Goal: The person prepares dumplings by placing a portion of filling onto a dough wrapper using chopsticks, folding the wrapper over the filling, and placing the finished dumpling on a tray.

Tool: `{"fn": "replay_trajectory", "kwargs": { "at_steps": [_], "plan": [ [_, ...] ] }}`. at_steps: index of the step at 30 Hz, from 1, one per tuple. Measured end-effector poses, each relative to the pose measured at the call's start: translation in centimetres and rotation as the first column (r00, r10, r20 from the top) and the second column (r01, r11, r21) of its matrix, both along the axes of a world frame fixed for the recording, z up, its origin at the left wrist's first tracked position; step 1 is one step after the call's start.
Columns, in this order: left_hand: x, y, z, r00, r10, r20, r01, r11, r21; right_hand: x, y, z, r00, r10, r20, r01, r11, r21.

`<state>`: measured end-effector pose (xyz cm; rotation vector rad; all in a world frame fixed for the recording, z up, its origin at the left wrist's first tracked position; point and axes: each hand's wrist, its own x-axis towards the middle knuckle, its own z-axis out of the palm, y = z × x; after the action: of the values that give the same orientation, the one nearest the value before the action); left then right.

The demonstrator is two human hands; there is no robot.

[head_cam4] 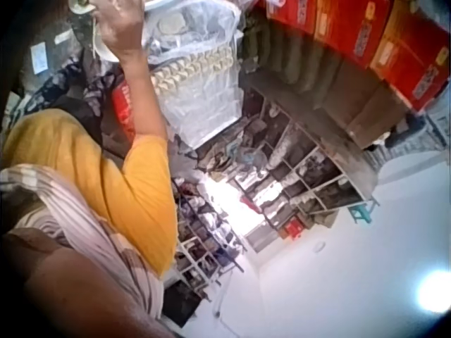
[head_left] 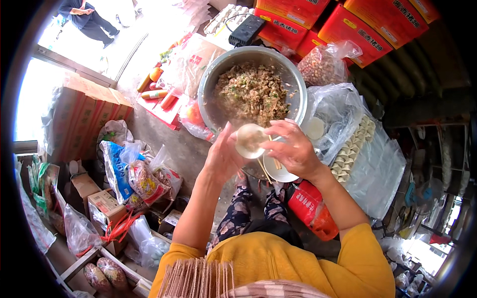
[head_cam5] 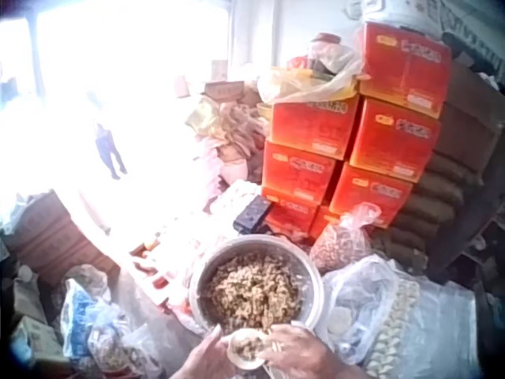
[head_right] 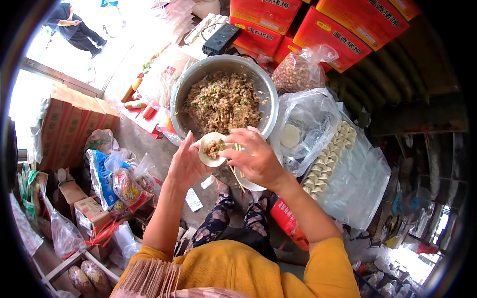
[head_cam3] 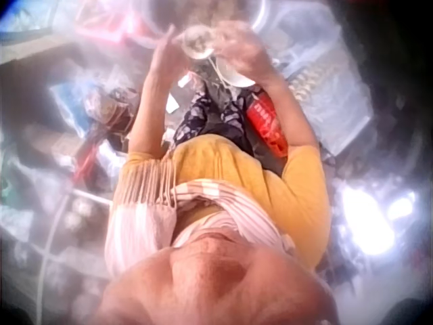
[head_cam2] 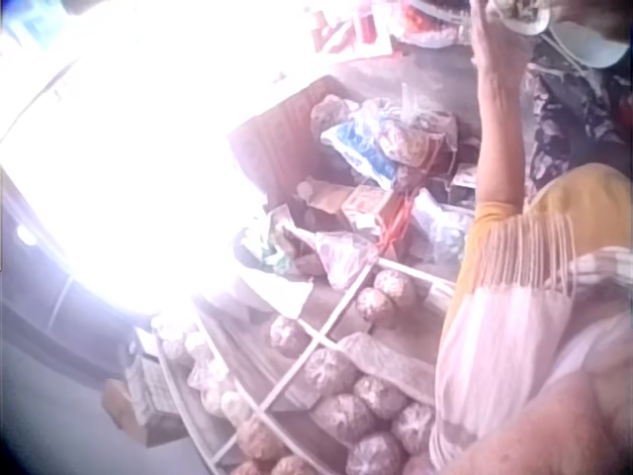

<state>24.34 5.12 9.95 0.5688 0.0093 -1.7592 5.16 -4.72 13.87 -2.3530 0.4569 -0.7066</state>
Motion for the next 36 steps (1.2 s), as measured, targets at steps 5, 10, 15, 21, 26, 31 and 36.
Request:
{"fn": "replay_trajectory", "kwargs": {
  "at_steps": [5, 10, 15, 21, 26, 31, 36],
  "plan": [
    [-1.0, 0.4, 1.5, 0.999, -0.045, 0.027, 0.046, 0.999, -0.028, -0.5, -0.8, -0.1, 0.997, 0.071, 0.03, -0.072, 0.997, 0.029],
    [-2.2, 0.7, 2.0, 0.854, -0.118, 0.507, 0.194, 0.976, -0.1, -0.1, 0.2, 0.2, 0.996, -0.033, 0.086, 0.016, 0.98, 0.2],
    [-4.2, 1.1, 2.4, 0.725, -0.059, 0.686, 0.124, 0.991, -0.045, -0.4, 0.9, 1.0, 0.987, -0.108, 0.12, 0.057, 0.929, 0.366],
    [-5.7, 0.7, 3.9, 0.698, 0.024, 0.715, 0.134, 0.977, -0.164, -1.5, 1.2, 2.3, 0.989, -0.118, 0.088, 0.068, 0.897, 0.436],
    [-7.2, 0.5, 4.3, 0.53, -0.059, 0.846, 0.213, 0.975, -0.065, -3.4, 0.7, 1.9, 0.985, -0.112, 0.13, 0.069, 0.951, 0.302],
    [-10.4, -0.3, 4.2, 0.432, 0.172, 0.885, 0.104, 0.966, -0.239, -5.4, 1.1, 2.6, 0.96, -0.229, 0.159, 0.178, 0.943, 0.282],
    [-14.9, -0.2, 3.7, 0.809, 0.198, 0.553, -0.083, 0.971, -0.225, -8.4, 1.2, 3.9, 0.937, -0.268, 0.222, 0.164, 0.903, 0.398]
  ]
}}
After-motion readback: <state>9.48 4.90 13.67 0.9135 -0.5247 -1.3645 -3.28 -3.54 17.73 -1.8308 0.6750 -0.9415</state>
